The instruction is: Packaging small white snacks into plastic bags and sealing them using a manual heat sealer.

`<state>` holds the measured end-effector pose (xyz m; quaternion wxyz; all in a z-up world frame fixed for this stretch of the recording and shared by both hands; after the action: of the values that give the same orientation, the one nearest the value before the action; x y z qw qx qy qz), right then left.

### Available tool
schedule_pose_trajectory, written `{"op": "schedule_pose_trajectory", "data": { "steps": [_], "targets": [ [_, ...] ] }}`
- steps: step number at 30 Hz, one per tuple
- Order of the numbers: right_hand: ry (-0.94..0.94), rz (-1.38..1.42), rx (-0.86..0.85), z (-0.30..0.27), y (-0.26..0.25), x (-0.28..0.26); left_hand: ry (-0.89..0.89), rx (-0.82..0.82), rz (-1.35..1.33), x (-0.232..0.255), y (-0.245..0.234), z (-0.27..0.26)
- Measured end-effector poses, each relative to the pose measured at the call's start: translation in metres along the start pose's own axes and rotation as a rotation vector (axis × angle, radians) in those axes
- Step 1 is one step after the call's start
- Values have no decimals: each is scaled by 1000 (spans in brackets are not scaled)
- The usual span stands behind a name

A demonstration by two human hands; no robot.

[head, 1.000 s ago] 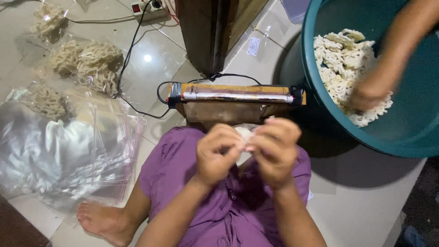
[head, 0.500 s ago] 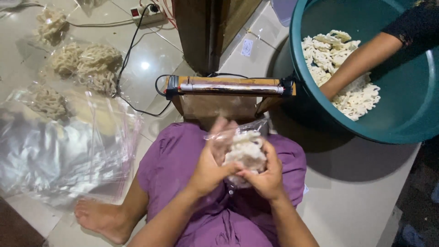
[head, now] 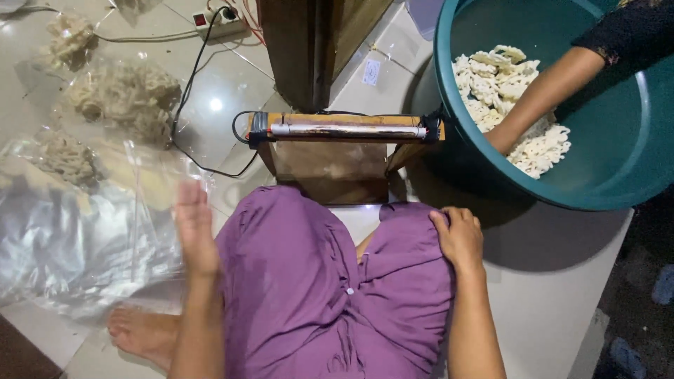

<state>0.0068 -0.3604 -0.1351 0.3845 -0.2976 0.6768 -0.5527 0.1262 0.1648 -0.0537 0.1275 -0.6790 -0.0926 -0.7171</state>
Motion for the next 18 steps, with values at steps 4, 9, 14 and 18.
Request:
{"op": "schedule_pose_trajectory", "data": {
  "steps": [4, 9, 14, 18],
  "targets": [
    [63, 173, -136, 21, -1, -4, 143, -127, 569, -44, 31, -26],
    [81, -71, -314, 33, -9, -22, 74, -374, 938, -46, 53, -32],
    [65, -142, -330, 22, -36, -48, 89, -374, 938, -43, 52, -30],
    [7, -14, -372, 24, -28, -50, 57, -382, 909, -28, 55, -30]
  ]
}}
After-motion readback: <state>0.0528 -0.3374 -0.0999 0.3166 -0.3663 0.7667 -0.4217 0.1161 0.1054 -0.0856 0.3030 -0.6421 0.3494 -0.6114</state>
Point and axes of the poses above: each hand's wrist, its own z-axis towards the middle knuckle, its own y-axis out of the palm, x = y × z, the point moved 6 cm from there along z, towards the middle knuckle, and after that the axes turned 9 degrees about x, right-handed, at the moved point
